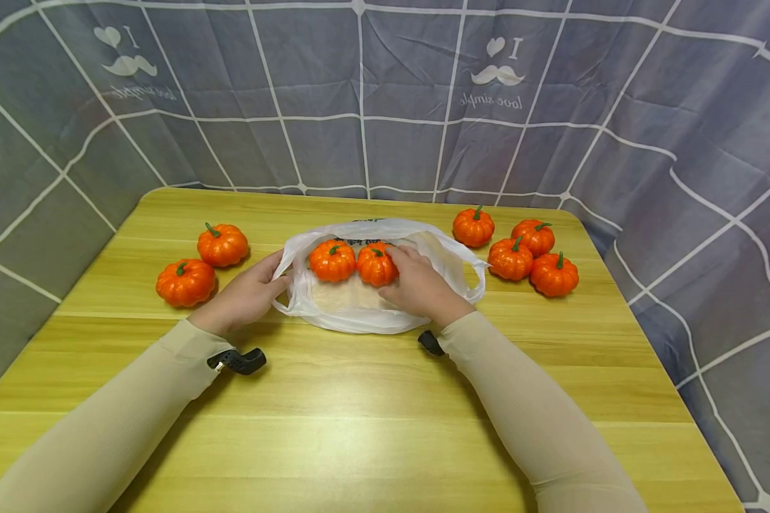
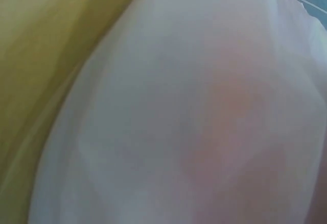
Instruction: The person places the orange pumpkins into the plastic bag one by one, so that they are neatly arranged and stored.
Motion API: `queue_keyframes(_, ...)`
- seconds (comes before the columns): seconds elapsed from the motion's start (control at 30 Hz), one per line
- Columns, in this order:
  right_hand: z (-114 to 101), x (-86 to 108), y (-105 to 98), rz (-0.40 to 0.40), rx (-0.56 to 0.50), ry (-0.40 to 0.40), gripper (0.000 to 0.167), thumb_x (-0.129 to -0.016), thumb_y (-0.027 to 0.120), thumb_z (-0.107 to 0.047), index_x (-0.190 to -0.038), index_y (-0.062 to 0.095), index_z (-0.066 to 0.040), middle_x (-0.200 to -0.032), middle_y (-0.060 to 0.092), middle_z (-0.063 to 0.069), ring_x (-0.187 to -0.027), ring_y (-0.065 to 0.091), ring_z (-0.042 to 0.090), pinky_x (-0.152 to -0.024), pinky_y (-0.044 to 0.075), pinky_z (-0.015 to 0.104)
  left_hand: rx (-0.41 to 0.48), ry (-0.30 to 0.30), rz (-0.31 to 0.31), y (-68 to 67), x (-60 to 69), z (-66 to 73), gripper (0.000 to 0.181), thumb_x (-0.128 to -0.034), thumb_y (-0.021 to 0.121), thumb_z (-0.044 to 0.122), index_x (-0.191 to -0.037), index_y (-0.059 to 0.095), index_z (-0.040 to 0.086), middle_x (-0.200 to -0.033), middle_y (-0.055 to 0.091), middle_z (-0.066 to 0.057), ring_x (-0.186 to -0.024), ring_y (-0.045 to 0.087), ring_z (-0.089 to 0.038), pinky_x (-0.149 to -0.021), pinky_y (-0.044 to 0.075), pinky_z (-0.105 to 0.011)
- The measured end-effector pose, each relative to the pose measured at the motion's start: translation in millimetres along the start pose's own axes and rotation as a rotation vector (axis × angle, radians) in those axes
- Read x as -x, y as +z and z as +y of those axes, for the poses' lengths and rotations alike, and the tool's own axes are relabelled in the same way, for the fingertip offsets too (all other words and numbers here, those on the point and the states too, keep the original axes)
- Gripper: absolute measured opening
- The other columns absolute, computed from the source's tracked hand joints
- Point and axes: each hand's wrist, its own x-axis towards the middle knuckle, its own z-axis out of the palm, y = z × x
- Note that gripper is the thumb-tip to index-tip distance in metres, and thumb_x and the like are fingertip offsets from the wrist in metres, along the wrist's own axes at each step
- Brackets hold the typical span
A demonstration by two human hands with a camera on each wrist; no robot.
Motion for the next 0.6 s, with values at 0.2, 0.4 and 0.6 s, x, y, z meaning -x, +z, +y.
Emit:
queue_keyframes(0.2, 0.6, 1.2, 0.9, -0.001, -0.022, 0.001, 0.091, -0.095, 0.077, -0.031, -0.168, 0.025, -0.011, -0.173, 0.026, 0.016, -0.156, 0.029, 0.044, -0.127, 0.029, 0.059, 0.005, 0.004, -0.001, 0.2, 1.0, -0.6, 0.062, -0.1115, 0.044, 0.021, -0.170, 0.022, 0.022, -0.167, 0.041, -0.013, -0.153, 0.037, -0.038, -0.128, 0.024, -0.061)
queue_keyframes(0.4, 2.9, 0.7, 5.4, 0.024, -0.044, -0.024, 0.089, -0.094, 0.077, -0.027, -0.166, 0.028, -0.007, -0.171, 0.029, 0.016, -0.155, 0.033, 0.042, -0.128, 0.029, 0.056, 0.009, 0.000, -0.004, 0.5, 1.3, -1.9, 0.061, -0.1114, 0.044, 0.021, -0.169, 0.024, 0.021, -0.167, 0.041, -0.013, -0.155, 0.036, -0.038, -0.128, 0.023, -0.061)
queue_keyframes(0.6, 4.7, 0.5, 8.8, 0.030, -0.060, -0.030, 0.090, -0.093, 0.077, -0.026, -0.166, 0.027, -0.007, -0.171, 0.028, 0.015, -0.155, 0.035, 0.039, -0.128, 0.030, 0.053, 0.022, -0.003, -0.006, 1.3, 1.4, -3.2, 0.060, -0.1113, 0.044, 0.020, -0.169, 0.025, 0.019, -0.166, 0.042, -0.013, -0.155, 0.036, -0.037, -0.128, 0.023, -0.060)
